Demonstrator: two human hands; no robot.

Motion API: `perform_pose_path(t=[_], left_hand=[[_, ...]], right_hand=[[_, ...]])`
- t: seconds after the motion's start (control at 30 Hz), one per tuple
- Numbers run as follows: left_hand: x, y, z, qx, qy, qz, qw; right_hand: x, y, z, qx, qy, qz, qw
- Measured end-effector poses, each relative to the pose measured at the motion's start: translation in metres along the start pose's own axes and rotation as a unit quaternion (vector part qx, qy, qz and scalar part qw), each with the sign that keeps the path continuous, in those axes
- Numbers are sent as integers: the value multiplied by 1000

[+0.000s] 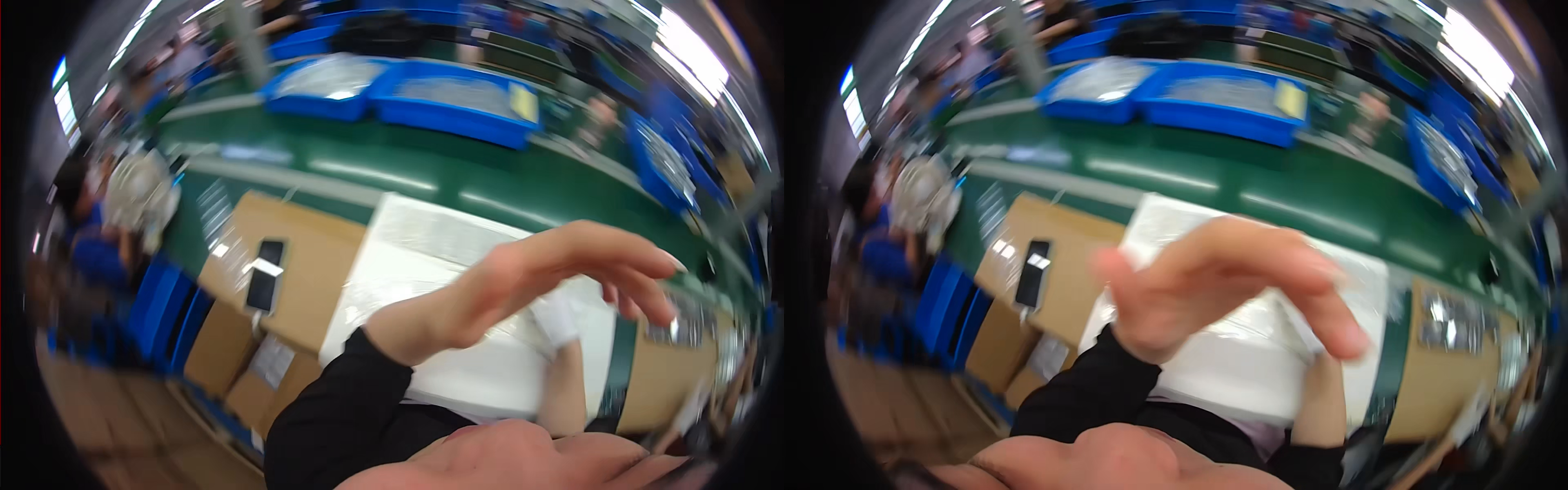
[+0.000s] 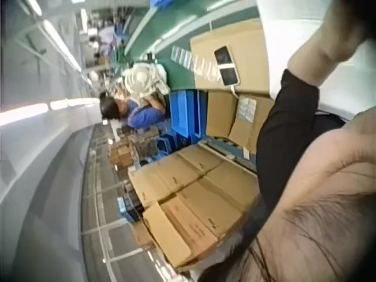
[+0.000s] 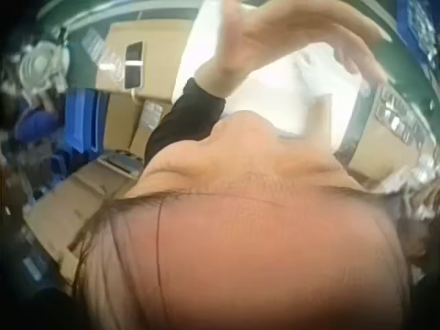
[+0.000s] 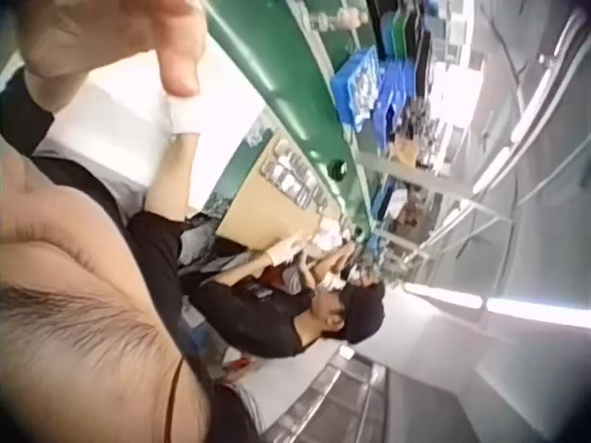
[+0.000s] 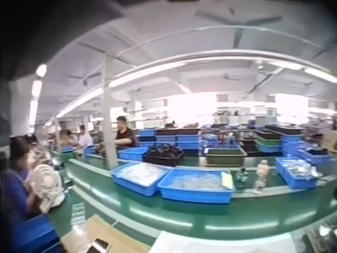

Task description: The person peels transparent protective films from strips and applies them onto the front lenses of black device housings by hand.

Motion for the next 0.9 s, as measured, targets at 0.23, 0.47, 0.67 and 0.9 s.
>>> perform_pose_path(t=[0.23,0.47,0.67,0.9], left_hand=[[62,54,-3,116,92,-46,988],[98,66,-29,62,169,-174,968],[102,63,-42,39,182,-185,965],[108,66,-17,4,150,-108,983]], right_hand=[[31,-102,-16,129,-130,53,982],[36,-120,-21,68,-161,7,985],[41,-128,-22,34,-198,-22,979],[47,-134,-13,30,-190,-31,981]])
Point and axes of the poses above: each hand's wrist, its own z-axis towards the middle knuckle, its own x-axis out of the palm, y = z × x, the point moved 3 cm from there along z, towards the middle knuckle, and after that the axes turned 6 degrees about -x, right-handed, at the moved point
